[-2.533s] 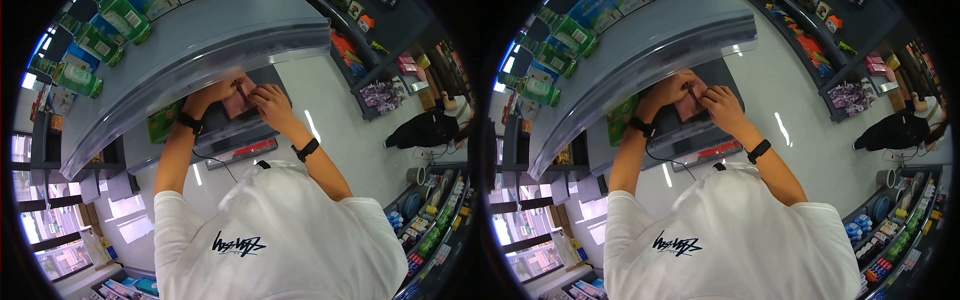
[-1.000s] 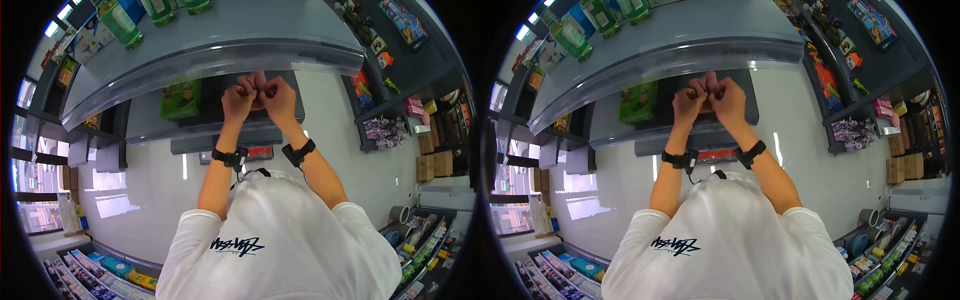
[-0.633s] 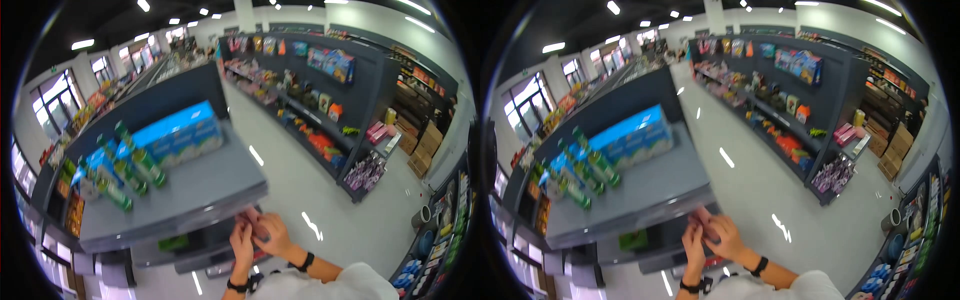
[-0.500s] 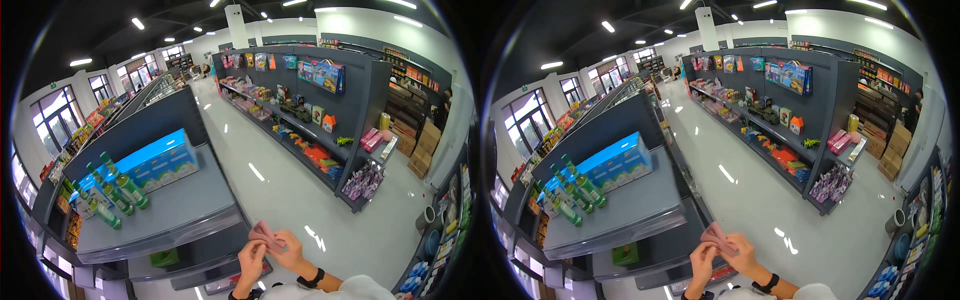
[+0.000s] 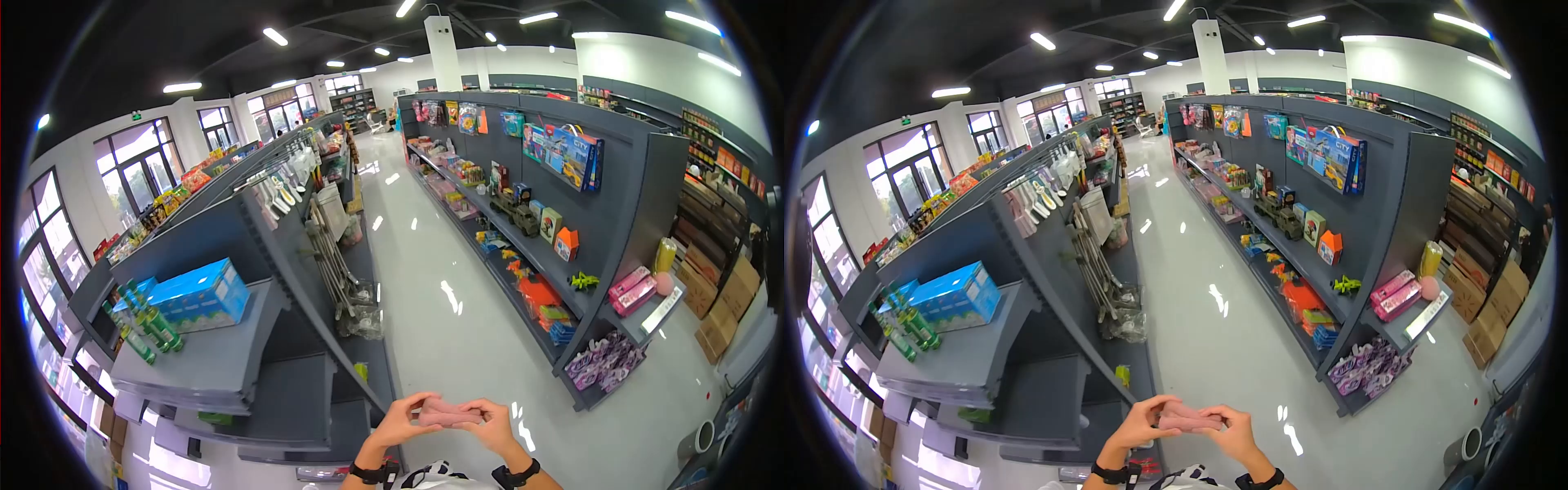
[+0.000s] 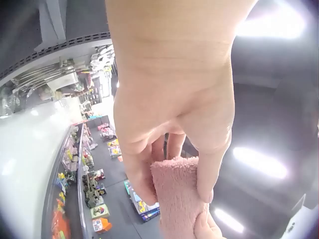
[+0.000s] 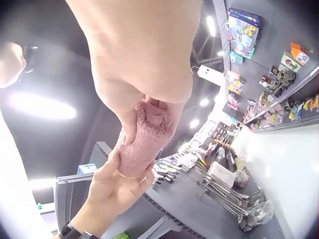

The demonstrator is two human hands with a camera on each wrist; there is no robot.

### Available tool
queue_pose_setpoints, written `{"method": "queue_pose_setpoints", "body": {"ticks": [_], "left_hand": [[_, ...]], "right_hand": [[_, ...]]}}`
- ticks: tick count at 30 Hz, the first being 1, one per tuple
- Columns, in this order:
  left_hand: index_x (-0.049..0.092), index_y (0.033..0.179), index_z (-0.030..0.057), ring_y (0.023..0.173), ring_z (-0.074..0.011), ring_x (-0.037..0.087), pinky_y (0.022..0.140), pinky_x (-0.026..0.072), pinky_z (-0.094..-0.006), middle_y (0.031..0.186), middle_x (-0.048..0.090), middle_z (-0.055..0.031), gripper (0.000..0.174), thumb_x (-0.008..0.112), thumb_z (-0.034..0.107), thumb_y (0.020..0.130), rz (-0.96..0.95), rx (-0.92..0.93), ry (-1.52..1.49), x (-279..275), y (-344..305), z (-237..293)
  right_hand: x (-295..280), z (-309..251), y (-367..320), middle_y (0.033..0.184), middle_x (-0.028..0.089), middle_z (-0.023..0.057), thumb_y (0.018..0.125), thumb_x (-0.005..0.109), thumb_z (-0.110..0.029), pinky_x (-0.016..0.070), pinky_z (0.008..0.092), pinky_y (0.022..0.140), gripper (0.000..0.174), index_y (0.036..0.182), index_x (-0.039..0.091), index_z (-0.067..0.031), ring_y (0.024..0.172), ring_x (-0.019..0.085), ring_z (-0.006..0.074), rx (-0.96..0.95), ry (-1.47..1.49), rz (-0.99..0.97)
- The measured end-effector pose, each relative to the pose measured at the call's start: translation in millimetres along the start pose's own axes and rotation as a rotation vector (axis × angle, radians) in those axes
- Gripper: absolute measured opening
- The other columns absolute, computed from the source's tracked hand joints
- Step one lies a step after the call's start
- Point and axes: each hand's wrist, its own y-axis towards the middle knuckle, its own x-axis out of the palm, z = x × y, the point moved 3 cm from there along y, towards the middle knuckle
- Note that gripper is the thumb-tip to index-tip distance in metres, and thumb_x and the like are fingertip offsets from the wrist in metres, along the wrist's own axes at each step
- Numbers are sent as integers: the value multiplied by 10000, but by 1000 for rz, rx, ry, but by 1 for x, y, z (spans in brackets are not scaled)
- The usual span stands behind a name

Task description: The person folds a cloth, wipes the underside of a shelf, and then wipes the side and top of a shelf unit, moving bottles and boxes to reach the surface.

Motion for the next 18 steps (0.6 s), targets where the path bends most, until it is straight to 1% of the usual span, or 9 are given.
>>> {"method": "queue_pose_setpoints", "body": {"ticks": [2, 7, 9, 11, 12, 13, 15, 17, 18], "left_hand": [[745, 1171, 0, 1140, -195, 690, 1007, 586, -383, 1156, 723, -103, 455, 951, 51, 768, 57, 50, -10, 2, 38, -10], [761, 1014, -24, 988, -172, 726, 928, 616, -360, 973, 753, -82, 331, 958, 16, 751, 175, 15, -186, 6, 172, -44], [771, 985, -18, 966, -164, 722, 921, 622, -358, 962, 757, -73, 291, 953, 17, 761, 180, -85, 28, 4, 235, -54], [780, 972, 3, 919, -157, 722, 864, 614, -342, 949, 766, -66, 279, 954, 32, 756, 154, -62, 78, 10, 309, -62], [781, 970, 12, 882, -176, 722, 825, 601, -338, 931, 759, -69, 263, 938, 35, 761, 56, 46, 199, 15, 352, -63], [781, 969, 21, 845, -195, 722, 785, 588, -335, 914, 752, -72, 248, 922, 39, 766, -45, 144, 317, 22, 389, -64], [788, 994, 37, 821, -230, 703, 770, 577, -325, 901, 730, -71, 238, 862, -2, 771, -164, 183, 341, 30, 465, -62], [794, 1020, 52, 797, -265, 685, 754, 565, -315, 887, 707, -70, 262, 801, -44, 776, -262, 241, 364, 31, 542, -66], [786, 1051, 65, 822, -277, 675, 750, 568, -324, 920, 700, -72, 283, 794, -38, 788, -332, 263, 370, 26, 582, -71]], "right_hand": [[-25, 5, 36, 1100, 764, 121, 812, 888, 10, 585, 318, 904, 360, 1132, 725, 43, 1018, 713, 160, 15, -67, -54], [-95, 18, 157, 1087, 779, 135, 811, 900, -27, 590, 338, 903, 421, 1191, 724, 20, 1014, 745, 192, 130, -185, -135], [-123, 8, 213, 1078, 789, 183, 837, 893, -243, 604, 402, 884, 421, 1181, 757, -43, 985, 779, 296, 18, -415, -228], [-152, 33, 264, 1078, 781, 203, 853, 862, -342, 604, 423, 859, 444, 1182, 757, -62, 978, 768, 345, 35, -641, -324], [-168, 45, 296, 1078, 773, 222, 869, 830, -440, 603, 444, 835, 482, 1182, 757, -81, 970, 757, 394, 35, -867, -426], [-184, 57, 326, 1078, 773, 222, 869, 830, -440, 603, 444, 835, 482, 1182, 757, -81, 970, 757, 394, 51, -865, -418], [-219, 87, 380, 1048, 762, 234, 884, 768, -544, 594, 468, 787, 545, 1172, 742, -82, 943, 742, 421, 315, -1027, -543], [-259, 107, 435, 1015, 755, 242, 891, 801, -440, 588, 472, 789, 470, 1142, 717, -52, 947, 738, 437, 349, -946, -528], [-278, 119, 459, 1021, 749, 250, 890, 810, -378, 587, 468, 793, 438, 1139, 707, -34, 953, 730, 450, 294, -759, -406]]}}
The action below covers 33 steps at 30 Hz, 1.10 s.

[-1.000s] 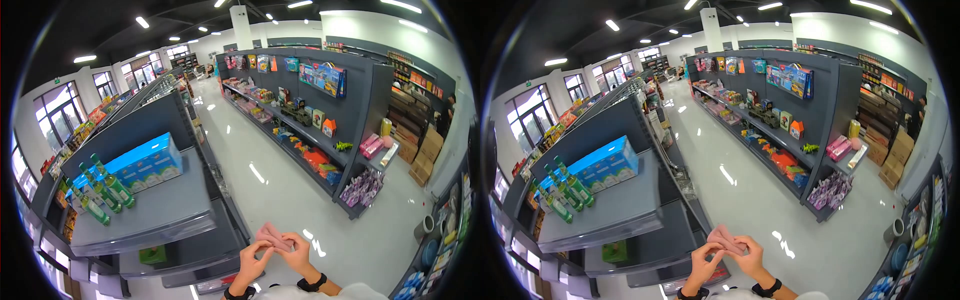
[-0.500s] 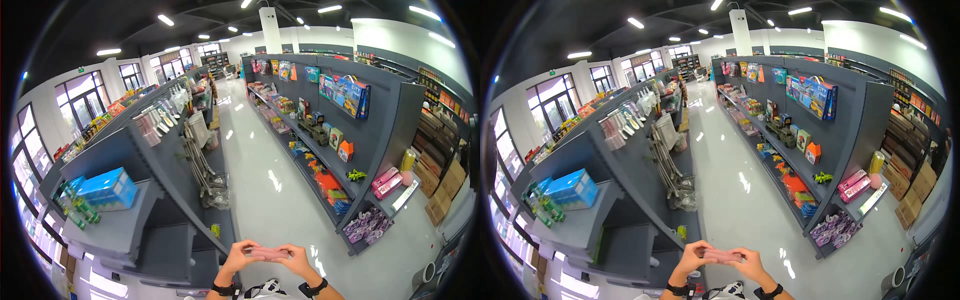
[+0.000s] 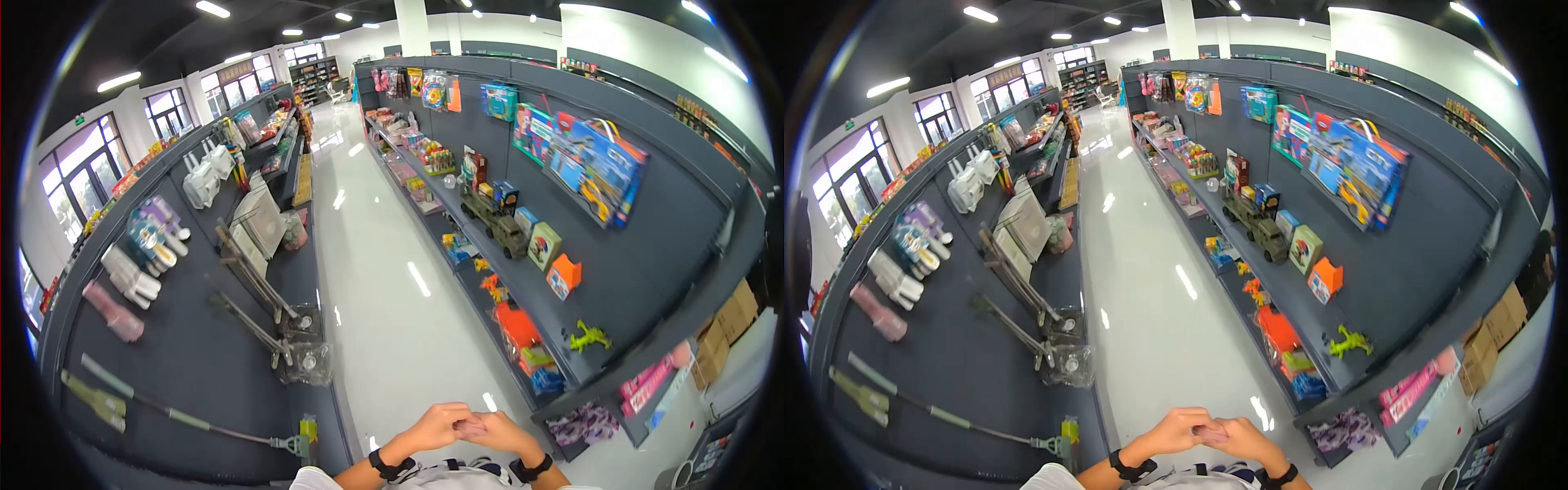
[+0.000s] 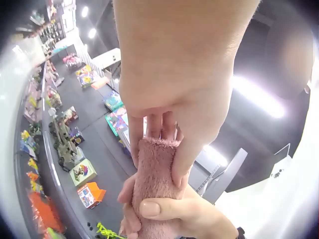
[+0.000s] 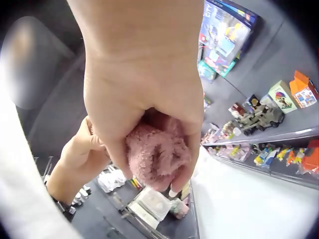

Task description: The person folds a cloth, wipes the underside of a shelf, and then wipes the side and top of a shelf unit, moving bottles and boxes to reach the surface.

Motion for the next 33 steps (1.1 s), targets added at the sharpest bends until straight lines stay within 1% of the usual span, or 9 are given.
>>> {"method": "queue_pose_setpoints", "body": {"ticks": [3, 7, 11, 13, 14, 19, 23, 26, 33], "left_hand": [[740, 1182, 80, 967, -289, 662, 818, 569, -359, 1075, 688, -81, 383, 786, -3, 811, -162, 34, 39, -41, 100, -54], [576, 1440, 66, 1322, -317, 562, 1083, 496, -464, 1411, 598, -116, 598, 745, 84, 867, -86, 290, 403, -116, 227, -134], [503, 1492, 20, 1420, -354, 492, 1204, 396, -521, 1511, 530, -149, 641, 693, 117, 888, -91, 404, 734, -228, 334, -215], [536, 1474, 15, 1383, -343, 525, 1232, 375, -526, 1424, 584, -159, 623, 663, 137, 876, -125, 340, 900, -275, 371, -297], [585, 1401, -27, 1250, -303, 625, 1085, 526, -501, 1238, 672, -140, 609, 681, 157, 829, -121, 231, 823, -304, 385, -335], [647, 1128, -29, 838, -295, 743, 694, 620, -445, 865, 717, -99, 378, 715, 163, 810, -58, -127, 940, -475, 445, -482], [625, 983, -6, 683, -370, 746, 629, 612, -474, 751, 724, -156, 257, 733, 173, 833, 44, -441, 775, -611, 506, -635], [657, 951, 5, 745, -415, 746, 662, 604, -518, 806, 741, -199, 248, 762, 178, 807, -35, -545, 676, -693, 565, -704], [718, 902, 29, 820, -442, 734, 712, 592, -533, 844, 745, -222, 152, 735, 133, 793, -101, -503, 549, -820, 682, -802]], "right_hand": [[-35, 50, 77, 990, 751, 244, 893, 792, -170, 588, 446, 802, 331, 1147, 682, 12, 925, 755, 414, -16, 150, 157], [-112, 96, 221, 819, 698, 72, 880, 776, -105, 546, 328, 610, 319, 1160, 675, 10, 666, 658, 146, 106, 381, 235], [-158, 157, 423, 697, 548, -5, 925, 725, -96, 362, 266, 500, 124, 1002, 632, -66, 578, 491, 80, 312, 1062, -23], [-168, 163, 530, 721, 575, 6, 934, 702, -86, 359, 266, 496, 88, 961, 624, -53, 587, 522, 80, 241, 1013, -568], [-175, 168, 589, 721, 575, 6, 934, 702, -86, 359, 266, 496, 88, 961, 624, -53, 587, 522, 80, 245, 1013, -587], [-211, 109, 868, 571, 541, 13, 830, 749, -126, 386, 292, 484, 229, 680, 587, -66, 531, 536, 110, 200, 457, -1014], [-200, 120, 1085, 728, 707, 144, 755, 827, -259, 537, 368, 528, 317, 912, 683, -24, 601, 686, 238, 164, -117, -918], [-211, 135, 1204, 970, 787, 196, 784, 770, -477, 601, 539, 834, 460, 993, 756, -67, 933, 745, 446, -112, -298, -470], [-251, 172, 1364, 906, 780, 197, 802, 754, -445, 606, 530, 774, 365, 929, 805, -107, 879, 755, 432, -25, -286, -177]]}}
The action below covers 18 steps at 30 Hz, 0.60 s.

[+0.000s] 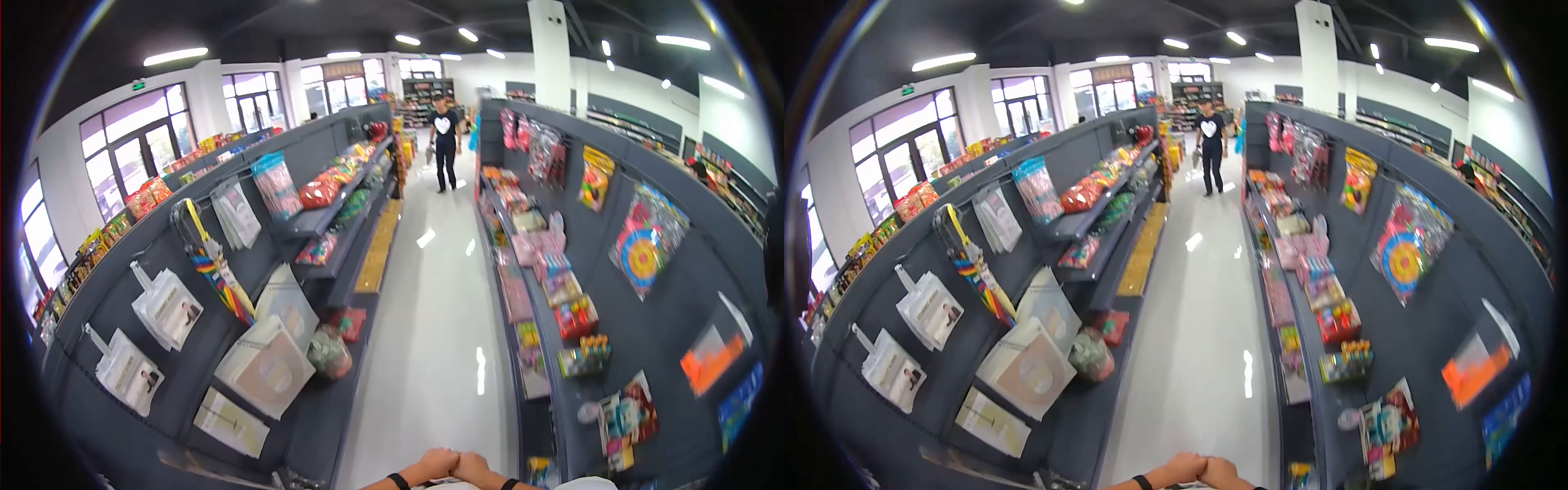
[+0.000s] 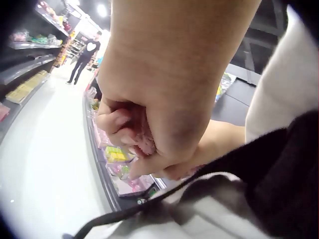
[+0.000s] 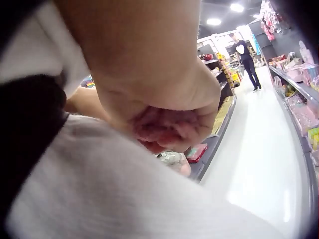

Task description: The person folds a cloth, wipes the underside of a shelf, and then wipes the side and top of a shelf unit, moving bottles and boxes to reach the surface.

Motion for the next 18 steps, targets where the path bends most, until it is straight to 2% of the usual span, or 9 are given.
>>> {"method": "queue_pose_setpoints", "body": {"ticks": [2, 3, 4, 5, 7, 9, 13, 16, 18], "left_hand": [[740, 1020, 100, 874, -421, 747, 768, 603, -532, 914, 769, -202, 217, 717, 152, 812, 137, -40, -78, -4, 43, -46], [740, 1046, 109, 894, -425, 745, 790, 599, -538, 941, 771, -206, 232, 713, 161, 822, 138, -61, -155, -15, 58, -66], [740, 1073, 119, 914, -429, 744, 813, 595, -545, 967, 773, -209, 248, 709, 170, 832, 141, -81, -232, -24, 75, -88], [739, 1002, 73, 887, -444, 738, 783, 593, -548, 937, 767, -223, 211, 717, 157, 810, 70, -174, -217, -23, 93, -111], [737, 932, 28, 859, -460, 732, 754, 590, -552, 907, 761, -237, 185, 726, 144, 788, -3, -300, -206, -22, 122, -147], [756, 941, 21, 894, -462, 731, 798, 588, -557, 953, 763, -253, 220, 718, 171, 784, 149, -368, -293, -24, 129, -178], [771, 991, 50, 951, -465, 729, 851, 587, -553, 993, 762, -256, 280, 739, 233, 781, 119, -510, -393, 22, 105, -217], [791, 951, 60, 951, -450, 737, 846, 589, -541, 981, 764, -250, 256, 741, 227, 763, 80, -668, -473, 53, 61, -204], [791, 970, 58, 947, -433, 745, 844, 598, -539, 994, 773, -228, 278, 739, 220, 750, 152, -804, -493, 57, 19, -175]], "right_hand": [[-6, 15, 65, 1004, 751, 272, 866, 662, -157, 597, 527, 835, 244, 1039, 735, -1, 939, 734, 455, -82, 93, 58], [-14, 30, 111, 1004, 751, 272, 866, 662, -157, 597, 527, 835, 244, 1039, 735, -1, 939, 734, 455, -105, 83, 61], [-8, 43, 150, 950, 767, 234, 840, 708, -301, 606, 526, 801, 297, 986, 770, -51, 901, 749, 438, -142, -77, -70], [2, 51, 174, 896, 783, 196, 813, 753, -446, 614, 525, 767, 369, 933, 806, -100, 864, 764, 420, -180, -232, -207], [-7, 54, 218, 892, 782, 196, 838, 727, -400, 613, 533, 760, 329, 941, 801, -96, 850, 764, 418, -251, -258, -265], [-12, 31, 261, 888, 780, 196, 862, 701, -354, 611, 540, 753, 293, 949, 796, -91, 837, 764, 415, -315, -261, -313], [9, 7, 275, 840, 757, 245, 819, 705, -258, 610, 527, 706, 256, 890, 786, -26, 774, 757, 423, -593, -342, -502], [32, -17, 261, 834, 748, 263, 798, 719, -262, 609, 526, 717, 257, 840, 784, -16, 769, 752, 433, -783, -362, -707], [51, -49, 240, 826, 744, 267, 781, 739, -292, 610, 529, 721, 298, 826, 778, 0, 770, 748, 448, -899, -403, -809]]}}
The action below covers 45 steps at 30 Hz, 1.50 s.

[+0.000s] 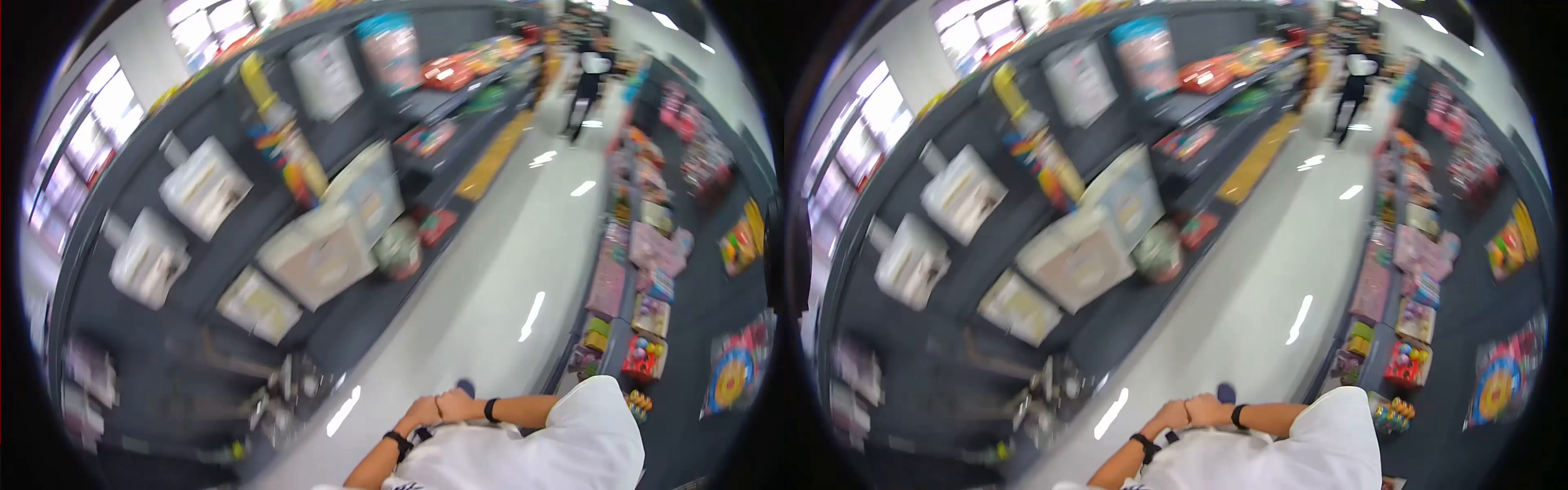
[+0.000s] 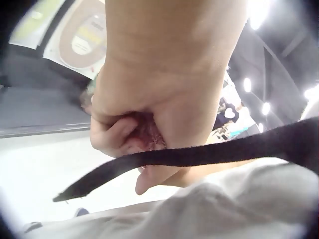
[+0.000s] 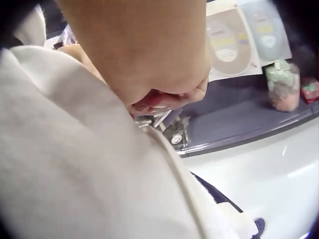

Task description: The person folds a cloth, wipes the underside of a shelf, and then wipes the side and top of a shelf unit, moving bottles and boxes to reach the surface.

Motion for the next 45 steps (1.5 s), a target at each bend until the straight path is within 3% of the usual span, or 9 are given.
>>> {"method": "queue_pose_setpoints", "body": {"ticks": [8, 14, 16, 22, 28, 30, 32, 35, 45], "left_hand": [[749, 999, 62, 896, -405, 764, 767, 621, -522, 957, 774, -204, 236, 734, 230, 833, 319, -549, -89, 94, -226, -83], [646, 971, 82, 787, -359, 750, 645, 595, -481, 880, 737, -143, 242, 731, 291, 882, 846, -784, -128, 156, -411, -110], [610, 908, 98, 723, -320, 731, 597, 577, -439, 827, 689, -109, 212, 713, 283, 911, 1067, -799, 39, 159, -465, -121], [633, 899, 83, 677, -243, 614, 535, 512, -386, 744, 568, -54, 161, 752, 173, 838, 1355, -758, 249, 105, -626, -170], [657, 984, 72, 716, -245, 647, 580, 547, -368, 782, 601, -56, 243, 747, 155, 773, 1453, -846, 300, 104, -779, -239], [655, 979, 64, 710, -247, 652, 571, 545, -375, 778, 602, -58, 242, 744, 138, 766, 1397, -938, 190, 127, -829, -269], [646, 1005, 60, 721, -274, 673, 576, 551, -397, 779, 616, -71, 281, 760, 134, 759, 1369, -991, 145, 154, -884, -288], [619, 1015, 60, 745, -301, 694, 595, 559, -421, 801, 646, -86, 307, 778, 137, 764, 1365, -1120, -44, 197, -965, -296], [627, 1162, 69, 835, -368, 724, 664, 576, -457, 968, 733, -161, 413, 781, 94, 779, 1585, -1298, -335, 370, -1195, -397]], "right_hand": [[174, -160, 77, 838, 778, 188, 812, 726, -332, 621, 490, 715, 303, 960, 801, -79, 767, 769, 389, -135, 53, -235], [206, -345, 106, 505, 513, 10, 773, 768, -133, 305, 316, 428, 202, 643, 626, -70, 424, 414, 114, -6, 579, -1174], [195, -408, 114, 487, 450, -25, 818, 733, -104, 269, 318, 420, 276, 616, 545, -94, 405, 375, 94, -65, 651, -1301], [221, -561, 168, 548, 404, -48, 887, 671, -44, 215, 257, 433, 352, 641, 449, -161, 418, 272, 58, 414, 892, -1821], [251, -747, 218, 522, 370, -68, 878, 717, -53, 206, 298, 396, 431, 606, 410, -184, 395, 289, 69, -1, 615, -1716], [275, -810, 230, 522, 426, -50, 857, 761, -87, 220, 299, 401, 386, 599, 483, -164, 400, 336, 91, -417, 444, -1451], [318, -869, 237, 537, 553, 39, 852, 788, -178, 359, 345, 425, 282, 648, 620, -80, 418, 480, 158, -528, 277, -1405], [363, -956, 221, 788, 735, 210, 868, 805, -353, 553, 443, 718, 412, 893, 712, 48, 740, 718, 348, -948, -81, -1071], [530, -1218, 212, 869, 725, 297, 997, 667, -426, 552, 479, 772, 506, 1083, 673, 73, 858, 729, 428, -971, -223, -1313]]}}
